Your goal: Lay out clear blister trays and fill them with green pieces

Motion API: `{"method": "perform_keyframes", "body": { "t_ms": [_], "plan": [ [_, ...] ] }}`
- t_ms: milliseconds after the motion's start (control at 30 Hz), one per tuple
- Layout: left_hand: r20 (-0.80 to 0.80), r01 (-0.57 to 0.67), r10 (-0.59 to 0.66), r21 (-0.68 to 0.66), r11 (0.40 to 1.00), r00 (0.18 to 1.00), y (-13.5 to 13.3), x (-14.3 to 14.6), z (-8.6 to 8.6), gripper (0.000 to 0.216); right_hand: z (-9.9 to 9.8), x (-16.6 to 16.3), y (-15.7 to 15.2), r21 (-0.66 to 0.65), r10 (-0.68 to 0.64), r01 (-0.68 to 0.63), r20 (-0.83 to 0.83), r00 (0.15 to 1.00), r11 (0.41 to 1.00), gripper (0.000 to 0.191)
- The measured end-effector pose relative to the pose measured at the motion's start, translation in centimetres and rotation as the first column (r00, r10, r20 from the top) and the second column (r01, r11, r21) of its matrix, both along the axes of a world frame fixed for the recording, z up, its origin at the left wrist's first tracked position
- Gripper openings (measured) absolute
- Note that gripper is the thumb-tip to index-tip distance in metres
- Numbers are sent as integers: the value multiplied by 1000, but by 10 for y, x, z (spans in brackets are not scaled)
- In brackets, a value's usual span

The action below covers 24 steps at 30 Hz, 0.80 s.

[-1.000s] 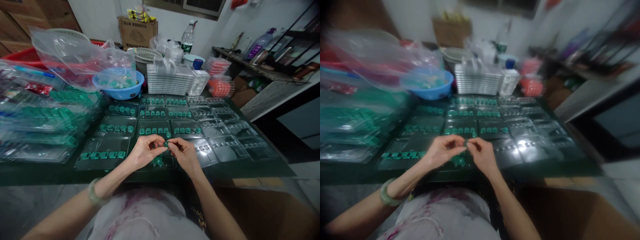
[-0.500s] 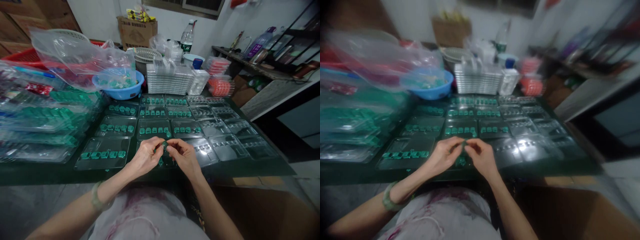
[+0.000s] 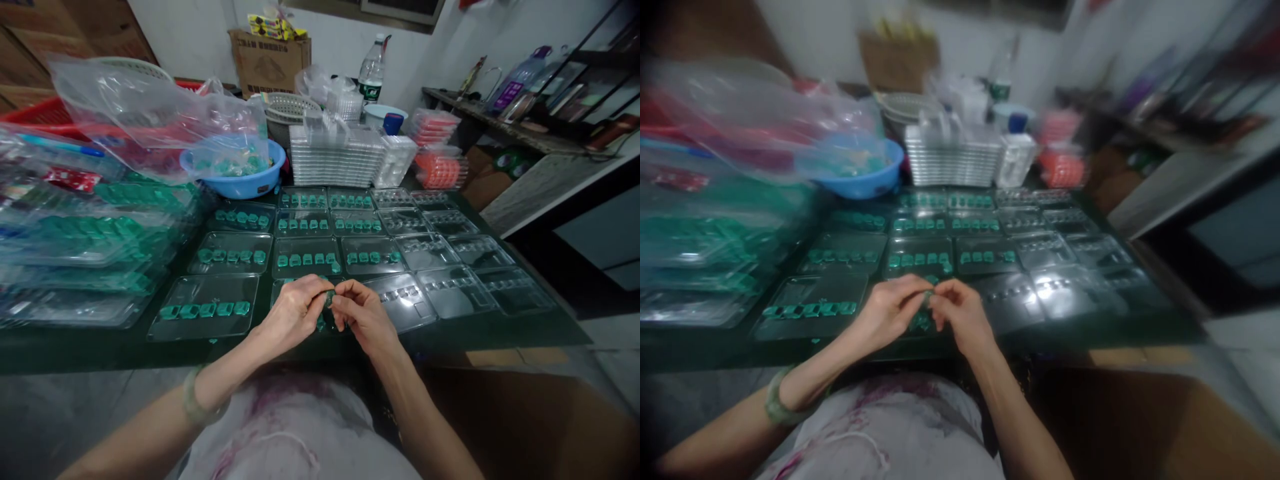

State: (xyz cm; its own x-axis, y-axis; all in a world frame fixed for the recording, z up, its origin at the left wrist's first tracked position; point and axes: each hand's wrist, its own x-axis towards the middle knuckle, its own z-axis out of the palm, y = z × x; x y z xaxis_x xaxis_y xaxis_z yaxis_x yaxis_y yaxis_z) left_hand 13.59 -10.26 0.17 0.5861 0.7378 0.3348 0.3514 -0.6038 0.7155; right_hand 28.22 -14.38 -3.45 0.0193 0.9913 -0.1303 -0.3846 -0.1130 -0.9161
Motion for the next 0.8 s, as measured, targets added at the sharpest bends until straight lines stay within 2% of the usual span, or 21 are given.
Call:
{"method": "perform_keyframes", "body": {
  "t_ms": [100,200,267,433,533,700,800],
  "plan": [
    [68,-39,52,-180,983,996,1,4,-1,17,0,-4,-1,8,-10,10,-48,999,1000,13],
    [158,-38,112,-411,911,981,3,7,-5,11,1,-5,-3,71,-76,75,10,997,995,13],
    [230,-27,161,-494,869,960,4,9,-7,9,2,-3,-5,129,-106,94,87,991,987,18],
    [290,10,207,-601,799,935,6,11,-5,10,8,8,-8,189,-47,5,217,975,982,21],
    [283,58,180,-666,743,942,6,12,-6,14,9,13,-8,198,-60,13,234,970,980,20],
    [300,108,140,-680,726,944,6,13,-13,20,9,13,-10,200,-99,41,290,952,979,19],
    [327,156,134,-722,674,935,8,13,-15,20,10,14,-10,189,-108,49,314,943,981,17]
  ]
}}
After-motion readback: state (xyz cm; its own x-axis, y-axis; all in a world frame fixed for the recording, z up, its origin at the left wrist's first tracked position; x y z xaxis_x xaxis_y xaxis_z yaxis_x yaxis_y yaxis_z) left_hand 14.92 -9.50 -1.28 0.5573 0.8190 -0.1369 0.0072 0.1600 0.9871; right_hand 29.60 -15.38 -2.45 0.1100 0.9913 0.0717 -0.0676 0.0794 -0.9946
